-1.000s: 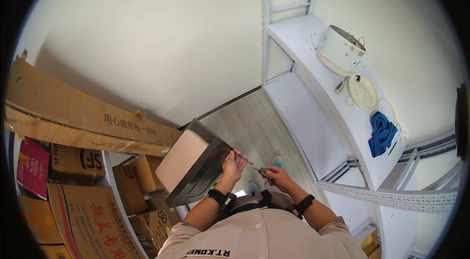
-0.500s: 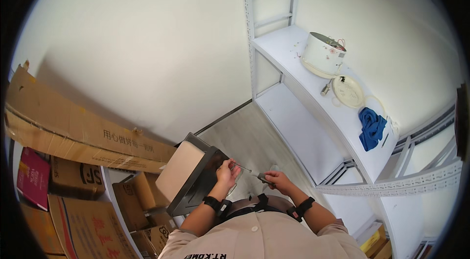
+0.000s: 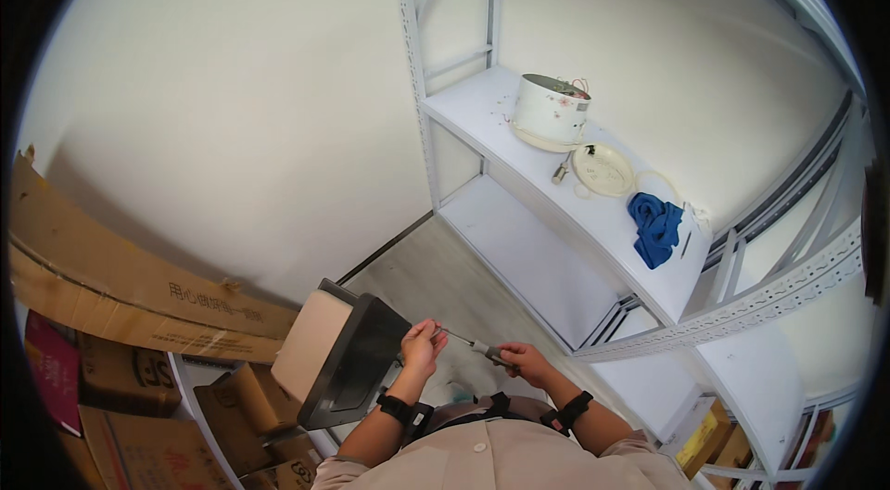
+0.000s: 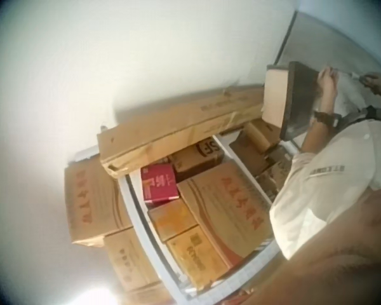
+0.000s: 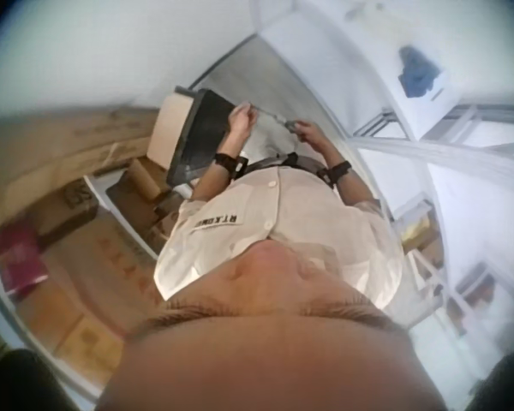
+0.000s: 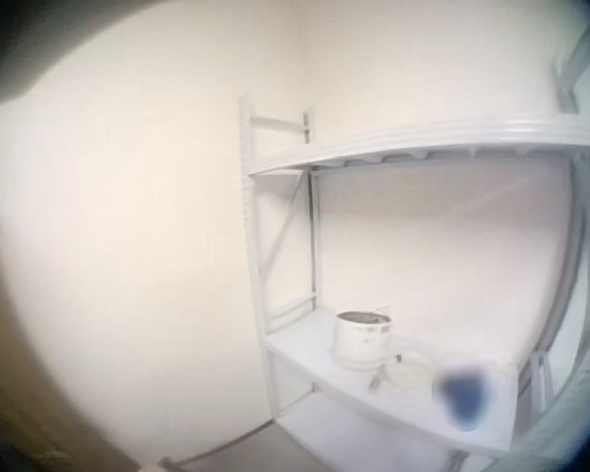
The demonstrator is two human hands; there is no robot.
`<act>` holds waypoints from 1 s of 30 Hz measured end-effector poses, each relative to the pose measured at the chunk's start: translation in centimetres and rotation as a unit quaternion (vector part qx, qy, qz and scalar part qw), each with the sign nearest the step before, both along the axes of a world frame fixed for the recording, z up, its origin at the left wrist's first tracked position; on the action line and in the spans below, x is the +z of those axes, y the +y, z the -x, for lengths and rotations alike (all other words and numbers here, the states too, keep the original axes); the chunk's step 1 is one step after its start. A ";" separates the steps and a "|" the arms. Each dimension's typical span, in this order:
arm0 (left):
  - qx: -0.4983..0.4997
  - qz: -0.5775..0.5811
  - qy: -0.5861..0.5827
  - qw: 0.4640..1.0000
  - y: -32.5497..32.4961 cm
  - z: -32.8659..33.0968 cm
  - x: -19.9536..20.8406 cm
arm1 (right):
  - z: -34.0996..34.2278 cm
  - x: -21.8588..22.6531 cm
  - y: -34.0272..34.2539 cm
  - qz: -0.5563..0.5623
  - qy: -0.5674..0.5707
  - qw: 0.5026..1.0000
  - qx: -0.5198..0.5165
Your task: The person uses a screwdriver to tighten screws on a small beige and black electronic device. They repeatedly reposition the device and adjust the screws, then place the device on a white shelf.
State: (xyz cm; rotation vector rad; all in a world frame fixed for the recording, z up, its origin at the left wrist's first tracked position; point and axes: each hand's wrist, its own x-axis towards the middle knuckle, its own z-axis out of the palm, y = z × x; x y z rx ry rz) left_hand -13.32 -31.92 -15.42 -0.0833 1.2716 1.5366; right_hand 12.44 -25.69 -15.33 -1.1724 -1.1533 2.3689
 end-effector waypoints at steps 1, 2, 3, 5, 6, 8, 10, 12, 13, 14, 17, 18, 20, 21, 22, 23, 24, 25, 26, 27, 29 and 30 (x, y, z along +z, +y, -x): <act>-0.003 -0.002 0.004 1.000 0.1 -0.6 0.2 | -0.6 0.1 -0.1 -0.004 -0.008 1.000 -0.006; -0.010 -0.002 0.015 1.000 0.2 -1.4 0.4 | -1.6 0.3 -0.2 -0.001 -0.005 1.000 -0.008; -0.018 -0.004 0.027 0.999 0.4 -2.2 0.8 | -2.4 0.8 -0.2 0.001 0.000 1.000 -0.010; -0.041 -0.010 0.063 0.997 0.9 -4.0 1.5 | -4.6 1.4 -0.2 -0.005 -0.004 1.000 -0.019; -0.057 -0.016 0.087 0.994 1.3 -5.2 2.3 | -6.0 1.8 -0.2 -0.008 0.001 1.000 -0.027; -0.084 -0.033 0.121 0.989 2.3 -8.4 3.6 | -9.4 2.5 -0.1 -0.013 0.011 0.999 -0.045; -0.108 -0.053 0.143 0.982 3.1 -12.1 4.9 | -13.1 3.0 -0.2 -0.021 0.015 0.998 -0.064; -0.132 -0.077 0.176 0.972 3.9 -16.7 5.6 | -17.7 3.7 -0.4 -0.034 0.016 0.996 -0.085; -0.146 -0.089 0.192 0.966 4.4 -19.2 5.8 | -20.2 4.1 -0.7 -0.035 0.023 0.994 -0.104; -0.163 -0.102 0.200 0.961 4.9 -21.7 6.1 | -22.9 4.5 -0.9 -0.038 0.030 0.991 -0.123; -0.210 -0.146 0.210 0.944 5.8 -31.2 6.7 | -32.5 5.7 -2.4 -0.057 0.030 0.981 -0.181; -0.224 -0.162 0.209 0.938 6.0 -34.8 7.3 | -35.9 6.0 -3.1 -0.062 0.028 0.977 -0.202; -0.249 -0.187 0.205 0.928 6.1 -41.2 8.4 | -42.2 7.2 -4.1 -0.086 0.007 0.971 -0.222; -0.264 -0.196 0.199 0.923 6.3 -44.5 8.7 | -45.3 7.6 -4.7 -0.097 -0.003 0.967 -0.234; -0.275 -0.207 0.191 0.920 6.4 -47.5 9.1 | -48.1 8.1 -5.3 -0.101 0.000 0.962 -0.254; -0.298 -0.211 0.187 0.912 6.4 -50.0 9.4 | -50.7 8.6 -6.0 -0.105 0.004 0.957 -0.272; -0.316 -0.219 0.182 0.905 6.5 -52.6 9.9 | -53.3 9.2 -6.5 -0.113 0.006 0.951 -0.287; -0.334 -0.226 0.178 0.898 6.6 -55.1 10.4 | -55.5 9.6 -7.3 -0.110 -0.001 0.944 -0.310; -0.353 -0.233 0.174 0.889 6.8 -57.5 10.8 | -57.7 10.0 -8.3 -0.114 0.000 0.938 -0.326; -0.372 -0.237 0.174 0.881 6.8 -59.3 11.1 | -59.3 10.1 -9.2 -0.114 0.004 0.933 -0.340; -0.406 -0.245 0.174 0.863 7.0 -62.7 11.7 | -62.2 10.7 -10.7 -0.123 0.011 0.921 -0.368; -0.424 -0.245 0.176 0.854 7.1 -64.2 11.7 | -63.2 10.9 -11.6 -0.128 0.016 0.914 -0.384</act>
